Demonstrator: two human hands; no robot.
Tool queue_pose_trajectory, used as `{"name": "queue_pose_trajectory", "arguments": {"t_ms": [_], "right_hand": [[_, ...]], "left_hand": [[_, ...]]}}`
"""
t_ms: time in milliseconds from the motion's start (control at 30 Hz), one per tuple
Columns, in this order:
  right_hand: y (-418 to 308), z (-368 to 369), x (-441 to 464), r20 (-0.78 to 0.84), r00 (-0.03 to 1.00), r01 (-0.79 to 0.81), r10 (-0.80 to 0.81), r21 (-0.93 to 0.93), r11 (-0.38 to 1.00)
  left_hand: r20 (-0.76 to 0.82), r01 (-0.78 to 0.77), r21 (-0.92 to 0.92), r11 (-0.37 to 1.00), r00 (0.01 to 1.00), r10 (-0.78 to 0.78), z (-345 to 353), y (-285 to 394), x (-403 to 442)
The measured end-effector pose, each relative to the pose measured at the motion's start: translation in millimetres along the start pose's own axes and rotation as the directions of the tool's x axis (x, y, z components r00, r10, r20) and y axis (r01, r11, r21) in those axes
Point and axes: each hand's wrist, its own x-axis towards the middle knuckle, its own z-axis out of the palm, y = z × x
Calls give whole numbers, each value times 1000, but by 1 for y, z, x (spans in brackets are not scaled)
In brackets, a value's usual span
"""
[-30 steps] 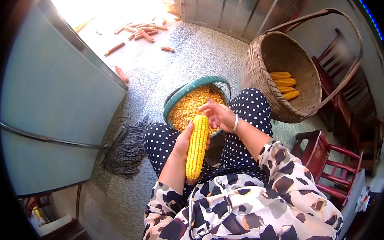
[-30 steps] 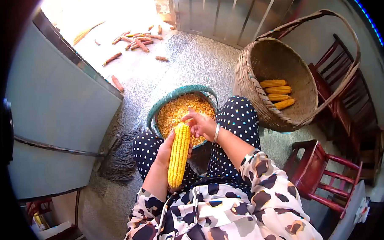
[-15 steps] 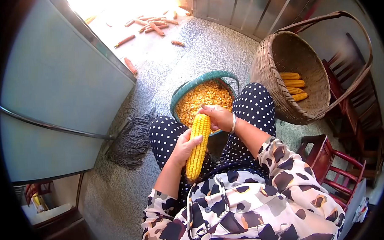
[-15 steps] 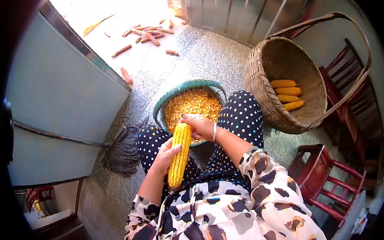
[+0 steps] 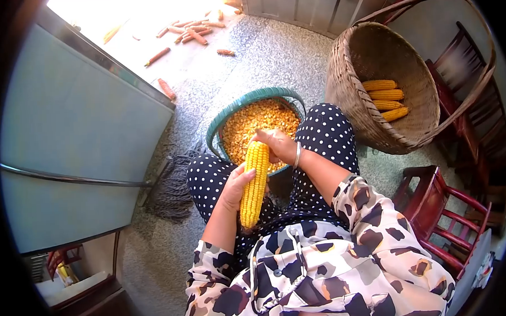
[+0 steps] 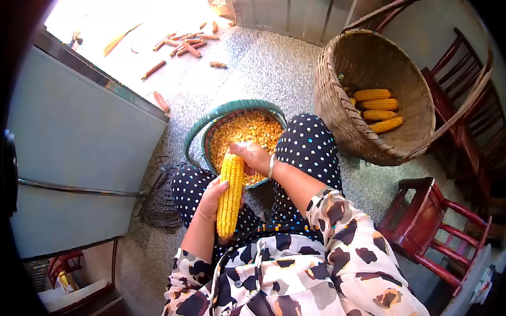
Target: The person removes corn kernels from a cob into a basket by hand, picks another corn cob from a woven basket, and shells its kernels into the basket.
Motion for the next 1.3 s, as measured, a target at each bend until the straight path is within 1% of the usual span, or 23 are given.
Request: {"name": "queue_pose_trajectory", "arguments": {"t_ms": [200,300,400,433,467,533,567,600,667,733,767,800,833,900,933,1000,1067,1100,1133,1167,1233,1267,1300], "right_hand": [[25,-1,17,-38,999,40,-37,79,996],[34,-2,23,-32,987,161,-158,209,965],[28,-4,16,-245,968,7,46,211,977],[38,-4,19,-301,947,-15,110,300,954],[53,-7,25,-309,942,-80,133,179,981],[36,2,10,-109,968,-207,227,167,964],[55,4,16,23,998,51,-59,240,969],[60,-5,19,38,990,141,-136,-333,932],[58,-9,13,13,994,111,-111,-252,961],[54,-12,6,-108,941,229,-321,-494,839],[66,-10,15,-261,850,334,-458,-405,851],[62,-11,15,-392,878,225,-276,-172,959],[57,-15,7,-339,940,32,-30,2,999],[49,-8,-6,-77,899,-378,432,363,852],[40,-2,-11,206,860,-507,467,451,734],[32,14,-17,375,921,-361,102,730,580],[48,15,5,140,988,-95,-57,865,493],[41,7,2,105,993,-74,-44,889,452],[48,0,12,-26,995,-20,93,892,452],[58,-6,20,-173,971,61,164,845,531],[64,-10,27,-346,905,123,248,770,626],[66,-13,28,-370,889,119,269,755,645],[68,-14,30,-276,925,80,259,812,579]], "left_hand": [[30,41,-58,997,999,-39,-4,-1,3],[76,34,-40,999,997,-31,-2,-1,5],[0,3,-56,998,1000,-3,-3,-4,15],[-149,-99,-6,995,984,97,-1,-7,21],[-280,-189,56,980,940,197,3,-10,28],[-258,-301,-10,954,922,288,17,-8,33],[-270,-396,59,916,877,397,10,-15,39],[-277,-491,129,862,817,506,3,-20,45],[-298,-512,137,848,795,528,15,-16,42],[-260,-526,283,802,763,592,9,-14,34],[-265,-555,344,758,717,645,13,-12,32],[-267,-578,403,710,667,695,30,-5,26],[-239,-544,517,661,650,721,34,0,24],[-91,-571,672,471,568,818,43,4,24],[-43,-558,734,387,531,846,44,3,26],[-38,-594,696,403,530,847,55,-8,30],[24,-572,755,322,515,857,54,-22,34],[29,-465,835,295,572,820,56,-25,31],[22,-351,901,256,626,780,56,-29,27],[10,-319,908,270,663,748,52,-33,24],[-130,-348,775,527,728,673,49,-37,19],[-218,-354,657,666,756,617,55,-34,17],[-337,-220,583,782,811,479,62,-27,14]]}}
